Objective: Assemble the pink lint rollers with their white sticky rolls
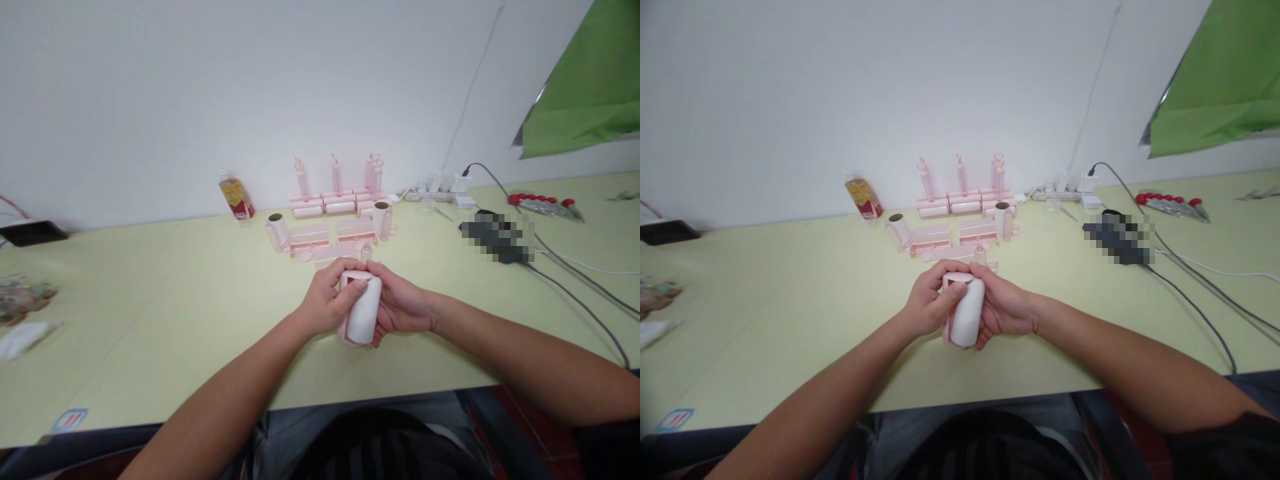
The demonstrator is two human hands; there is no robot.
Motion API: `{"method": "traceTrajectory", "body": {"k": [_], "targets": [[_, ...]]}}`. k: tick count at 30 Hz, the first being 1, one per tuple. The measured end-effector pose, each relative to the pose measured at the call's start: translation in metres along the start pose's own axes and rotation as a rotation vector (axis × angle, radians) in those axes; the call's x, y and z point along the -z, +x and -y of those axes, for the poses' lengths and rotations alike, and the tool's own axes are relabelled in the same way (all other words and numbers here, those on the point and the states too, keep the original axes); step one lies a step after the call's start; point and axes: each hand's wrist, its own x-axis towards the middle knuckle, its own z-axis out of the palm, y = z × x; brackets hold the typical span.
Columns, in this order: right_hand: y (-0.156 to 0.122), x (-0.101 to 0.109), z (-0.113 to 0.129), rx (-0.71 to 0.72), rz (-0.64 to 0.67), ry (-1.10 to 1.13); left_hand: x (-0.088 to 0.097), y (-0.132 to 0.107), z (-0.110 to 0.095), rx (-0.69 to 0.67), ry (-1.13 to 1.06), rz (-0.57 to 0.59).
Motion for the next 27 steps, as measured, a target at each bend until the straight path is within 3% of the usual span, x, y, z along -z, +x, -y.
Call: {"method": "traceTrajectory", "body": {"k": [27], "targets": [[-0.0018, -0.0057, -0.0027, -0.019, -0.025, 0.004, -0.0069, 0.0023, -0.0077, 0.052, 0.047, -0.074]]}}
